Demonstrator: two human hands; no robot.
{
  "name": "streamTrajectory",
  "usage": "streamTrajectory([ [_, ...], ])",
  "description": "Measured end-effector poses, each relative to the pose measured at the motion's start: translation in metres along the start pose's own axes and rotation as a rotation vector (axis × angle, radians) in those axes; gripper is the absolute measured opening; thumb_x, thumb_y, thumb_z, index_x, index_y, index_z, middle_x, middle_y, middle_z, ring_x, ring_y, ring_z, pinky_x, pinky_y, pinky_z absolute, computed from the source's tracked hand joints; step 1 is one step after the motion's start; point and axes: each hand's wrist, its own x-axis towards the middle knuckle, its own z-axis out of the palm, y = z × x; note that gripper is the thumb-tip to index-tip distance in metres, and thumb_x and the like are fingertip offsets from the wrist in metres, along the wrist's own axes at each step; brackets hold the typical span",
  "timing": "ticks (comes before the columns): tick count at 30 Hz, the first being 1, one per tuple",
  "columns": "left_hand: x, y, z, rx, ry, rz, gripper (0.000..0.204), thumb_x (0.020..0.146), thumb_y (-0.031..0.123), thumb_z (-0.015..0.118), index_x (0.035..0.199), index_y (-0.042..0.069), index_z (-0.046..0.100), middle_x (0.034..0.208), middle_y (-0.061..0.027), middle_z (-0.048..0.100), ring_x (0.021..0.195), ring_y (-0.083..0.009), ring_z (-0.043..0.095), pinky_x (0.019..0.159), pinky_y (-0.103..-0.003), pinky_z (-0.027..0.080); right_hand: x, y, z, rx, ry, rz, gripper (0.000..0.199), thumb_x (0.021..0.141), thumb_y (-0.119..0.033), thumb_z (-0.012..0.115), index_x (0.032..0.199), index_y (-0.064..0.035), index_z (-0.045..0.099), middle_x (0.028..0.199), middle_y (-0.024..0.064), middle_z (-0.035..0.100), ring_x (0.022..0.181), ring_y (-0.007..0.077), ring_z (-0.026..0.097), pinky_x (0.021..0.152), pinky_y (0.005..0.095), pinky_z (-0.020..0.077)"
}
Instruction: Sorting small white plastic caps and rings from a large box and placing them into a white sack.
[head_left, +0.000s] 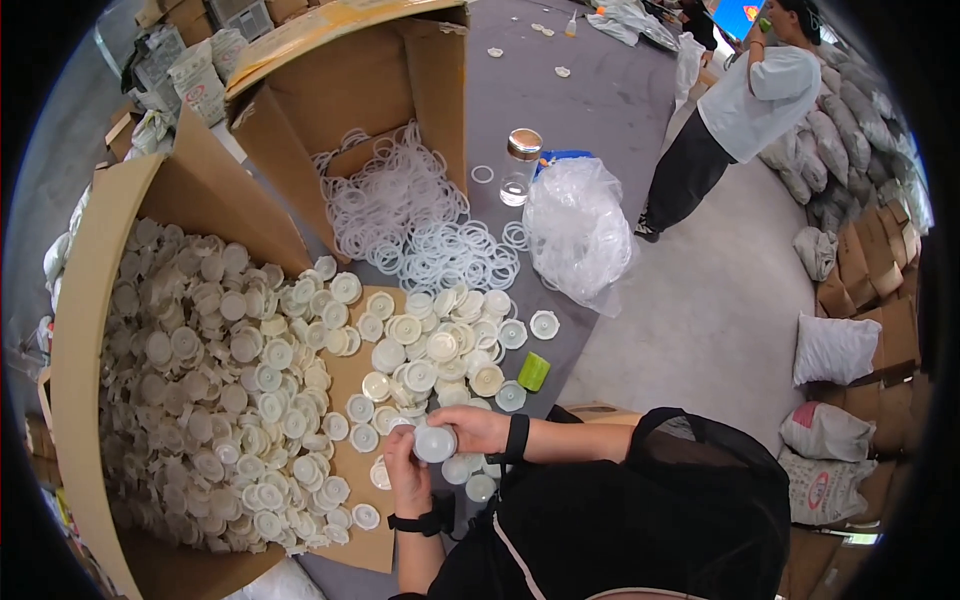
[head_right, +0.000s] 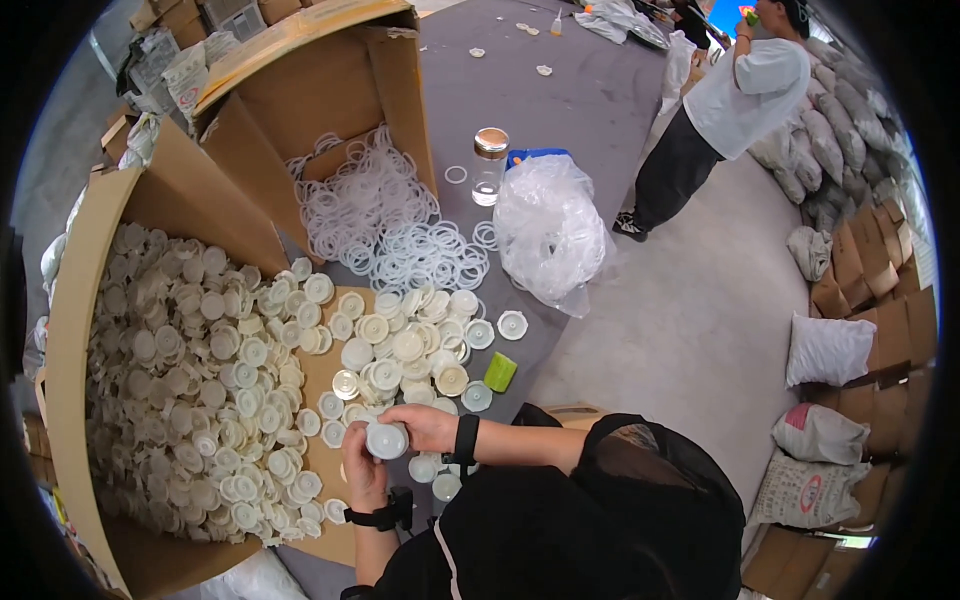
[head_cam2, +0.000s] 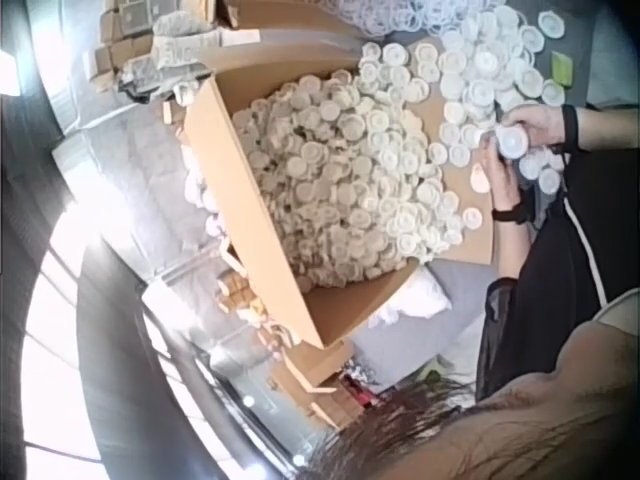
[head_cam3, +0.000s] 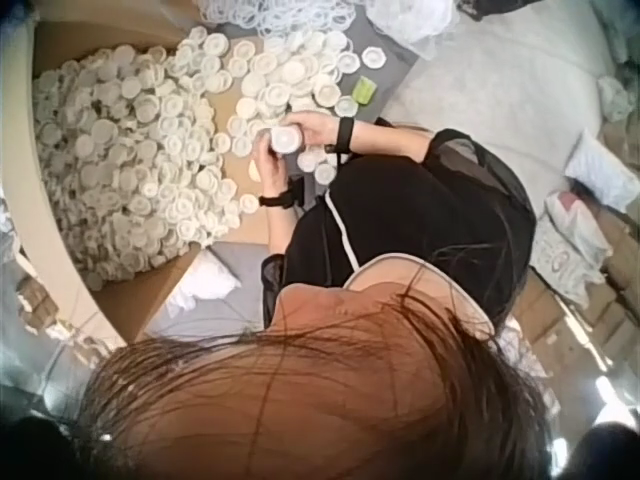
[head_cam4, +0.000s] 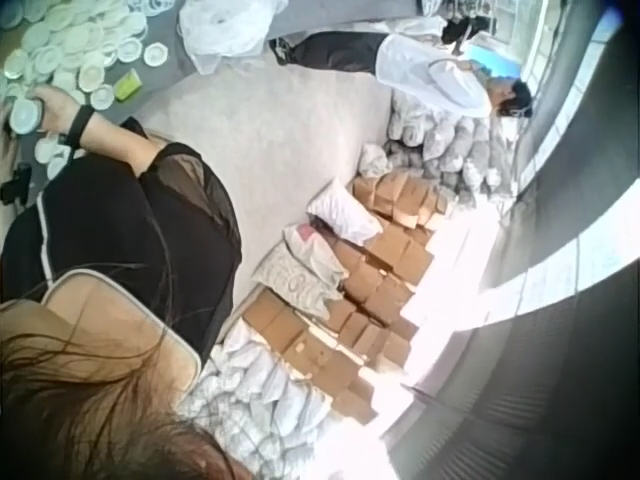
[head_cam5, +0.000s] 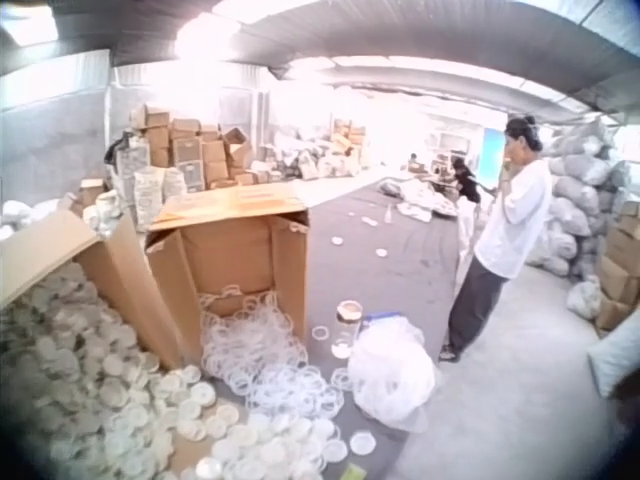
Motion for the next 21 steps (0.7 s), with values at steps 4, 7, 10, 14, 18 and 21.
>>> streamTrajectory([
  [4,0.021,-0.007,0.013,0.016,-0.080,-0.071,0.010,0.079,0.015,0.051,0.076,0.006,0.050,0.059,0.0024,0.047,0.041,-0.0026,0.035,0.036,-0.015,0.024,-0.004,-0.021,-0.003,-0.114,0.091,-0.043,0.019,0.082,-0.020,0.051,0.088,-0.0028,0.054,0.083,0.0043,0.057,0.076,0.0126,0.056,0.069,0.0263,0.0452],
  [7,0.039,-0.007,0.027,0.051,-0.086,-0.133,0.006,0.079,0.011,0.052,0.077,0.006,0.051,0.058,0.0031,0.048,0.042,-0.0020,0.035,0.038,-0.015,0.025,-0.007,-0.036,-0.007,-0.169,0.120,-0.147,0.018,0.082,-0.020,0.052,0.086,-0.0030,0.054,0.081,0.0031,0.057,0.076,0.0110,0.055,0.069,0.0240,0.0451],
  [10,0.063,-0.010,0.035,0.043,-0.075,-0.124,0.007,0.081,0.010,0.051,0.076,0.005,0.052,0.059,0.0030,0.048,0.045,-0.0021,0.038,0.040,-0.015,0.028,0.001,-0.047,-0.022,-0.097,0.107,-0.180,0.018,0.083,-0.020,0.051,0.087,-0.0031,0.053,0.083,0.0027,0.057,0.077,0.0104,0.055,0.071,0.0242,0.0446],
  [14,0.093,-0.013,0.049,0.118,-0.103,-0.099,0.008,0.081,0.012,0.052,0.077,0.005,0.053,0.062,0.0015,0.051,0.052,-0.0043,0.045,0.048,-0.017,0.034,0.005,-0.061,-0.043,0.115,0.022,-0.187,0.018,0.083,-0.019,0.051,0.093,-0.0033,0.052,0.089,0.0027,0.056,0.083,0.0127,0.054,0.076,0.0288,0.0434],
  [18,0.145,-0.005,0.039,0.430,-0.118,-0.068,0.012,0.082,0.017,0.051,0.077,0.006,0.053,0.066,0.0006,0.053,0.058,-0.0065,0.047,0.054,-0.019,0.037,0.007,-0.080,-0.050,0.054,0.016,-0.183,0.021,0.083,-0.017,0.052,0.098,-0.0031,0.051,0.099,0.0059,0.054,0.094,0.0167,0.052,0.082,0.0323,0.0411],
  [21,0.195,-0.002,0.011,0.617,-0.035,0.054,0.017,0.080,0.018,0.054,0.085,0.002,0.052,0.074,-0.0038,0.054,0.063,-0.0104,0.049,0.058,-0.023,0.039,0.020,-0.077,-0.065,0.033,-0.067,-0.157,0.039,0.083,-0.018,0.050,0.117,-0.0026,0.040,0.116,0.0092,0.047,0.105,0.0181,0.046,0.089,0.0312,0.0362],
])
